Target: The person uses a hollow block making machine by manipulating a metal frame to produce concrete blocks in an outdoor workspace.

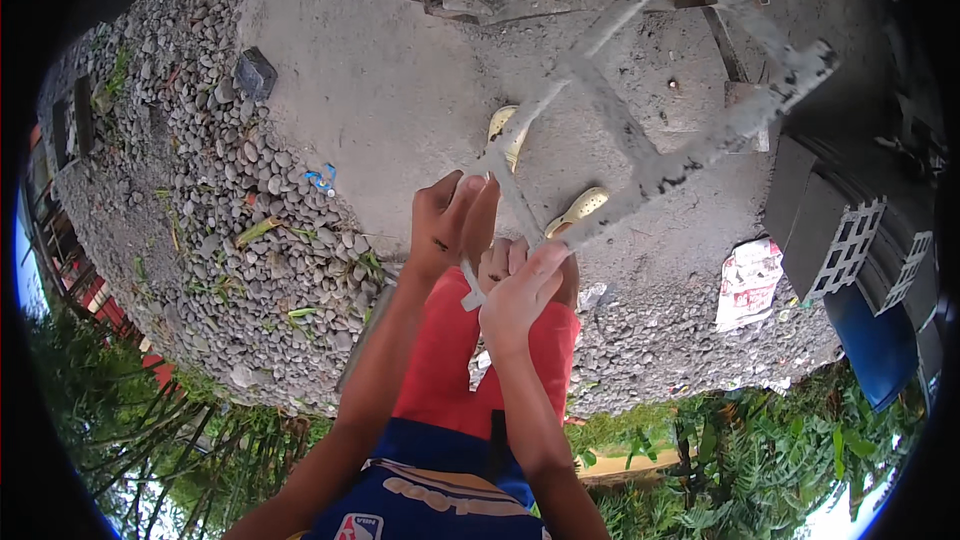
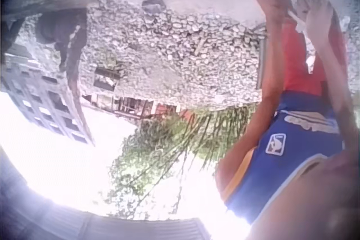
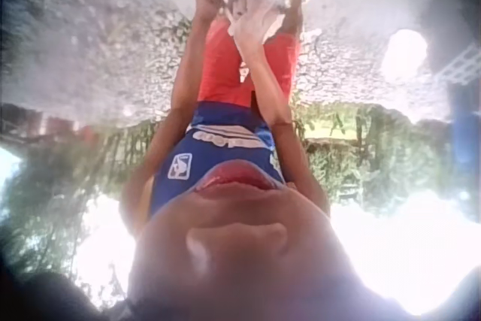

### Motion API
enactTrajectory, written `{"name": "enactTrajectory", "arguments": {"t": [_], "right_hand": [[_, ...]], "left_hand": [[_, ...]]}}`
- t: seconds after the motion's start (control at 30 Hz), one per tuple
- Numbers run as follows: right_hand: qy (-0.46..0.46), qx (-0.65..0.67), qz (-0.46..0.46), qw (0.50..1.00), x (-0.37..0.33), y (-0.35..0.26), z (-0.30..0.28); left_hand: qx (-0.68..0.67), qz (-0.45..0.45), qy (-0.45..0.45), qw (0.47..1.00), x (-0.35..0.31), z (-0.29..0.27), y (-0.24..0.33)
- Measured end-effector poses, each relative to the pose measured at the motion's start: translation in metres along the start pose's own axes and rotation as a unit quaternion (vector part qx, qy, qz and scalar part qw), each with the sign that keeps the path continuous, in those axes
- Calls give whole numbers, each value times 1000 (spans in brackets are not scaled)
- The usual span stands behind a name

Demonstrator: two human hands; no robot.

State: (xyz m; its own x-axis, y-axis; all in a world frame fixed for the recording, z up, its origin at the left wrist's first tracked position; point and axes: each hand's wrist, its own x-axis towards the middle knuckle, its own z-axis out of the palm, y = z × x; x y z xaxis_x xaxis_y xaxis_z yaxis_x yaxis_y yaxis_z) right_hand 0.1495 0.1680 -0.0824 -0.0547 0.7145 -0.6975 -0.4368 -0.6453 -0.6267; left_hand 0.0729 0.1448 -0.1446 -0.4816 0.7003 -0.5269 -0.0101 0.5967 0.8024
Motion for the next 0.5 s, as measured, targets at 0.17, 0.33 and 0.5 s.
{"name": "enactTrajectory", "arguments": {"t": [0.17, 0.33, 0.5], "right_hand": [[-54, -136, 154, 977, 28, 10, -5], [-8, 31, 69, 997, -19, 0, -9], [-48, -210, 43, 975, 25, 28, -6]], "left_hand": [[36, -163, 105, 980, -21, -11, -24], [70, -58, 0, 996, -18, -13, 3], [-95, -199, 14, 975, -20, -11, -17]]}}
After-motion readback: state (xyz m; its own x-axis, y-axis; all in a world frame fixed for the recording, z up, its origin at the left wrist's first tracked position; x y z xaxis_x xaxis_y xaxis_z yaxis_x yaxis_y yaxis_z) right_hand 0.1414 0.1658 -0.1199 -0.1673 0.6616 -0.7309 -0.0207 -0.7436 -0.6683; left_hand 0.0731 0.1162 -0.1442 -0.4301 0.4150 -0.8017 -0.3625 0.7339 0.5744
